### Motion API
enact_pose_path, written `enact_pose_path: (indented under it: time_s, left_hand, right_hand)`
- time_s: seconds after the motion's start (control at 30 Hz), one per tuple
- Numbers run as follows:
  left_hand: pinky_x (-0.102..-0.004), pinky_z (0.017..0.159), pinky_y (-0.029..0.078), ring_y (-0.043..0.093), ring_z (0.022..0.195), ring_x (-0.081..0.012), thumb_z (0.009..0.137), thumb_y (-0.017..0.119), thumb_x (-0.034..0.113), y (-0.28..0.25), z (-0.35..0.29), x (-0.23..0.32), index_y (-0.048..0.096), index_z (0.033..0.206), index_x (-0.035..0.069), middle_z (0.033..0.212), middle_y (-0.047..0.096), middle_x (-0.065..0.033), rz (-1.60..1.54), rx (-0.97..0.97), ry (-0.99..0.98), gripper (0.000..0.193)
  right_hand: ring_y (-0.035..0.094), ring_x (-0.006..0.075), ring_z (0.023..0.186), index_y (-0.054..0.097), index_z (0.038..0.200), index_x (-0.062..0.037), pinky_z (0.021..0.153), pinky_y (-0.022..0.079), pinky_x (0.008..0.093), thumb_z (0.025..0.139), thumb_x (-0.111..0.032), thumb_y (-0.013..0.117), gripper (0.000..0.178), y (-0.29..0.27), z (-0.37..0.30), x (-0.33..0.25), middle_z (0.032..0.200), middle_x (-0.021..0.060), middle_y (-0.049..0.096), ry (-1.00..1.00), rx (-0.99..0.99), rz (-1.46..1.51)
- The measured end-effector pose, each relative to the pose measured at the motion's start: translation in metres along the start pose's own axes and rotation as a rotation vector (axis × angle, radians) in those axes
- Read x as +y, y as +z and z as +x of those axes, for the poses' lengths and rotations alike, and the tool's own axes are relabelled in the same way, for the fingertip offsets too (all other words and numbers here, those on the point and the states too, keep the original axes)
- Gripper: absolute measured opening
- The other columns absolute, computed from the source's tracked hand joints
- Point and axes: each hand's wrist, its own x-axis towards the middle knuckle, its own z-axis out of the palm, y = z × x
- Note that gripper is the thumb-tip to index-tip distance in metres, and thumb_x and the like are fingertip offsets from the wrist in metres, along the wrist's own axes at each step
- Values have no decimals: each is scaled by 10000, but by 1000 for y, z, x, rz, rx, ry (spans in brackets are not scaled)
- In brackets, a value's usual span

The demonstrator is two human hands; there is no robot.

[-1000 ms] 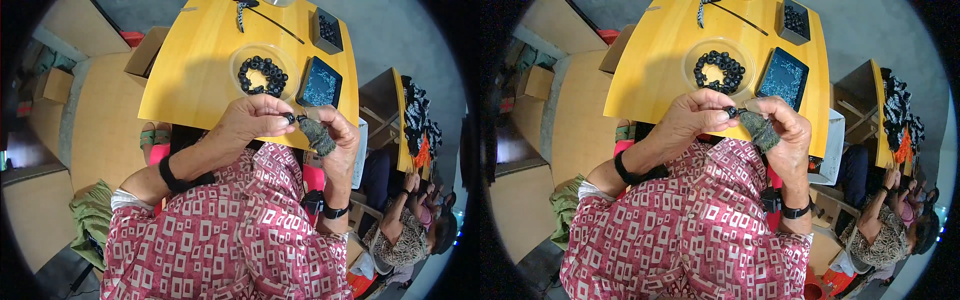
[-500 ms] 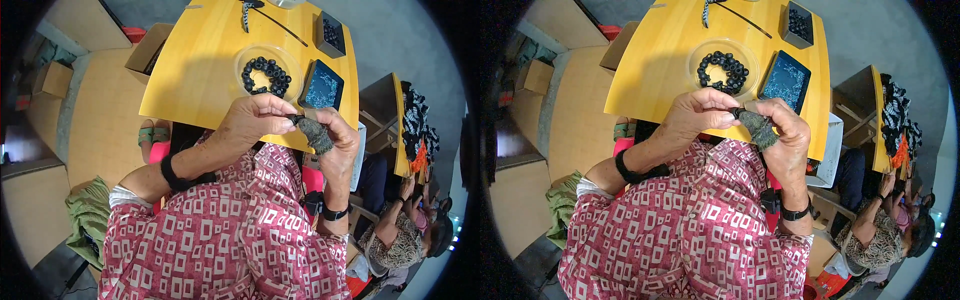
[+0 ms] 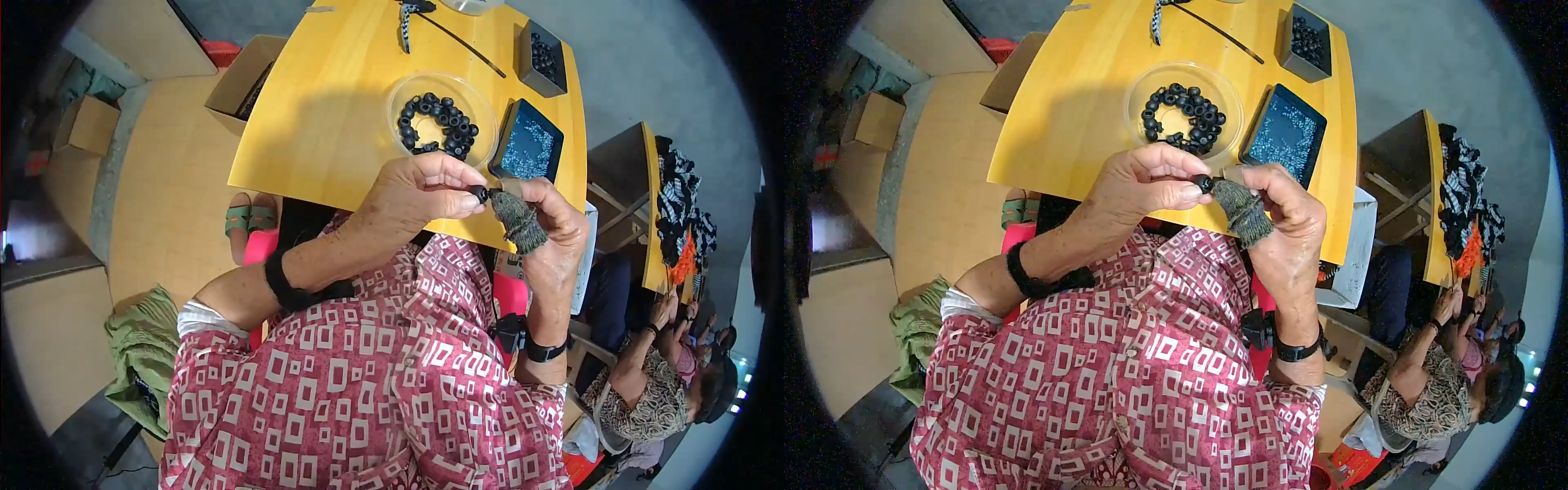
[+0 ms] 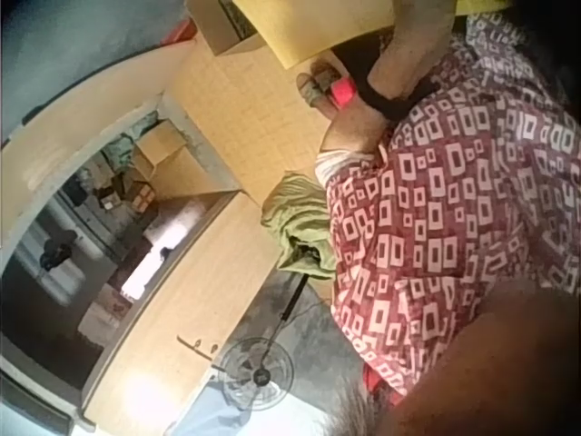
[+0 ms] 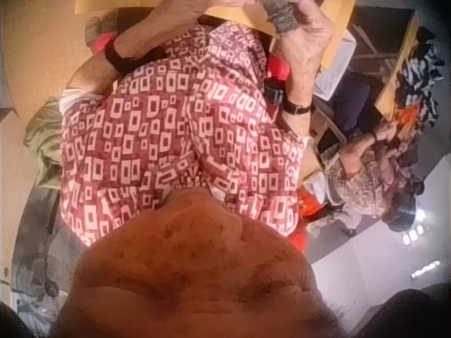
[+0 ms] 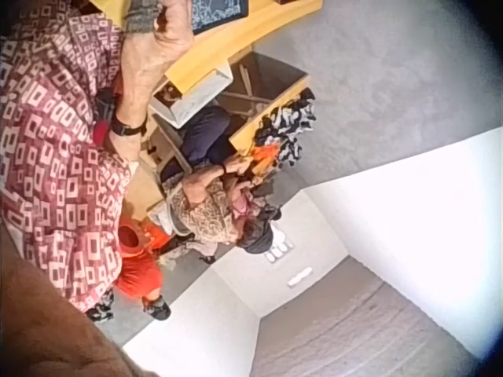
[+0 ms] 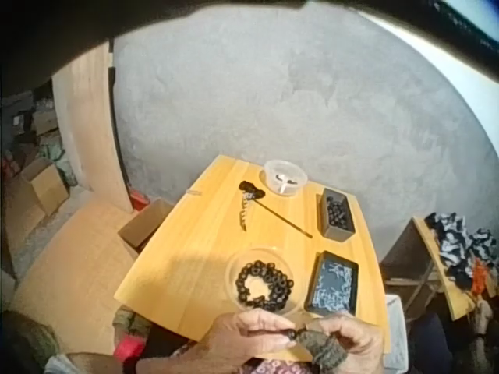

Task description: The person attaches small beads onto a fabric craft piece by hand, repeatedly taking beads from a bowl and pressing them onto the item.

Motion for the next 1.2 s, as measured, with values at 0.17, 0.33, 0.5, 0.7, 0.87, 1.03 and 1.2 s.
enact_pose_path:
  time_s: [0.17,0.33,0.5,0.7,0.87,1.03,1.2]
  left_hand:
    - [-241,831,508,639,900,-123,840,664,17,0,0,-1,642,1052,-11,966,669,-61,19,-2,14,214]
    - [-227,812,500,627,895,-104,849,660,27,-3,-2,-2,645,1051,-13,961,672,-58,108,-1,52,206]
    - [-223,809,500,631,890,-105,855,655,28,-3,0,-1,645,1054,-15,960,672,-62,132,6,57,204]
    - [-225,812,506,636,896,-109,856,654,23,-3,0,-2,644,1050,-20,960,672,-63,97,9,23,199]
    - [-223,815,509,635,903,-105,857,649,19,-5,1,-3,642,1060,-29,962,674,-61,132,-9,54,208]
    - [-228,814,508,634,889,-102,853,648,20,-5,-1,-1,643,1056,-32,962,675,-61,140,4,27,210]
    - [-229,809,508,633,874,-103,844,655,19,-2,1,-2,645,1048,-29,954,675,-58,118,-12,39,210]
  right_hand:
    - [580,88,792,659,927,41,714,456,217,805,34,672,123,0,0,-2,861,31,627,-51,-51,-123]
    - [583,103,795,647,920,45,729,458,224,789,48,664,132,8,0,-15,860,45,619,-132,-42,-360]
    - [585,111,799,643,908,42,731,461,230,787,43,667,123,3,0,-12,863,46,615,-98,-15,-275]
    - [598,154,756,634,900,37,685,466,258,749,55,690,162,5,0,-10,821,83,625,-73,8,-229]
    - [608,147,791,630,904,31,722,472,249,768,62,667,144,6,1,-15,860,82,632,-167,-90,-434]
    - [629,189,771,616,893,27,722,485,276,744,102,650,169,13,0,-14,848,108,641,-211,-59,-471]
    - [643,229,792,629,947,0,711,493,298,710,106,680,265,13,-7,4,846,106,644,-225,22,-335]
